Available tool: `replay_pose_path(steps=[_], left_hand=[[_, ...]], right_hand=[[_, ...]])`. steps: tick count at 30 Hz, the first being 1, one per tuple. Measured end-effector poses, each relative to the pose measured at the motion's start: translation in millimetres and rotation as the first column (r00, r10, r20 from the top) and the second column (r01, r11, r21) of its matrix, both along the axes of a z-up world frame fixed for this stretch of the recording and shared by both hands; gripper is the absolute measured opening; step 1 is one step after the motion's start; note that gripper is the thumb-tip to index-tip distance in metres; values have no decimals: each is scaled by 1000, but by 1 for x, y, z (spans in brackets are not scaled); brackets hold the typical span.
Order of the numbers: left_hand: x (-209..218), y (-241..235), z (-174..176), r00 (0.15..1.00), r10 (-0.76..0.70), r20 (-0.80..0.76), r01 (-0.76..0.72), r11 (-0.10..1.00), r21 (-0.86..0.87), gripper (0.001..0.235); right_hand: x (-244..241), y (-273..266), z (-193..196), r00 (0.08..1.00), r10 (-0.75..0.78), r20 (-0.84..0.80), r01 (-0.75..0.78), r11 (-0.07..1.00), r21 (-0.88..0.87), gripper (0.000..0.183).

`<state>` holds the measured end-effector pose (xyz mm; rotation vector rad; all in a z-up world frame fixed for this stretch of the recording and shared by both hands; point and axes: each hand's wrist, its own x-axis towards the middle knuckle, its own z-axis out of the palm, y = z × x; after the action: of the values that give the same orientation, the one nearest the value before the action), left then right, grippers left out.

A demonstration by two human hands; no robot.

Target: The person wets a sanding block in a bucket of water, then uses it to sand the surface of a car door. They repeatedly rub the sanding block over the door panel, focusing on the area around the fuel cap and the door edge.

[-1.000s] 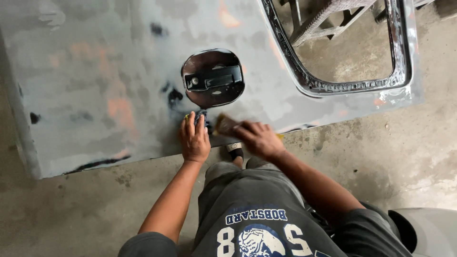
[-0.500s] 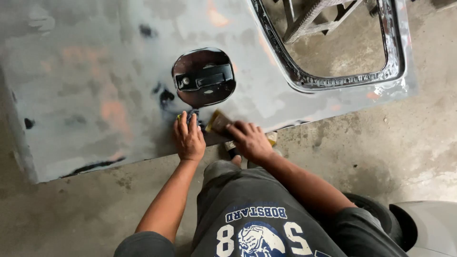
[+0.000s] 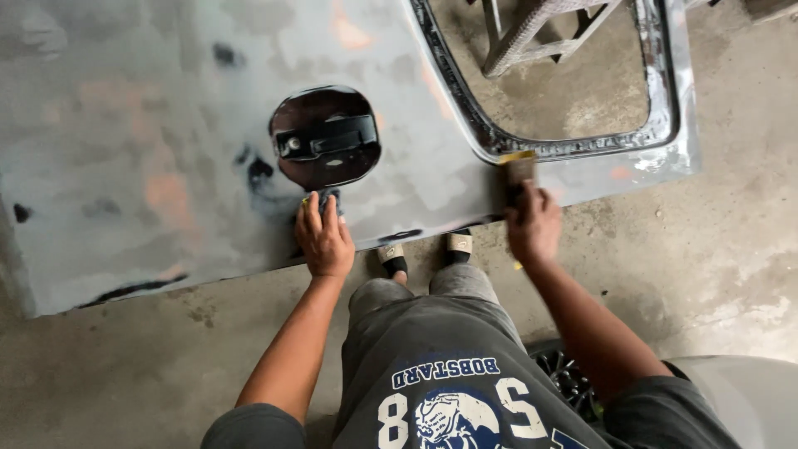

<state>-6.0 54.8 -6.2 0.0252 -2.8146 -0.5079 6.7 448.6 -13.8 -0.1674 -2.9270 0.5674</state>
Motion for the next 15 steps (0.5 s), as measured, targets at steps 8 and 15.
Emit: replay_pose_path(steps=[8, 15], left_hand=[[-11, 88, 0, 992, -72, 100, 69, 997, 33, 45], [-11, 110, -3, 995, 0, 95, 2, 1000, -22, 47]], right_hand=[[-3, -69, 54, 812, 571, 121, -555, 819, -145, 64], [-6, 72, 17, 993, 101, 59, -95, 991, -99, 64]])
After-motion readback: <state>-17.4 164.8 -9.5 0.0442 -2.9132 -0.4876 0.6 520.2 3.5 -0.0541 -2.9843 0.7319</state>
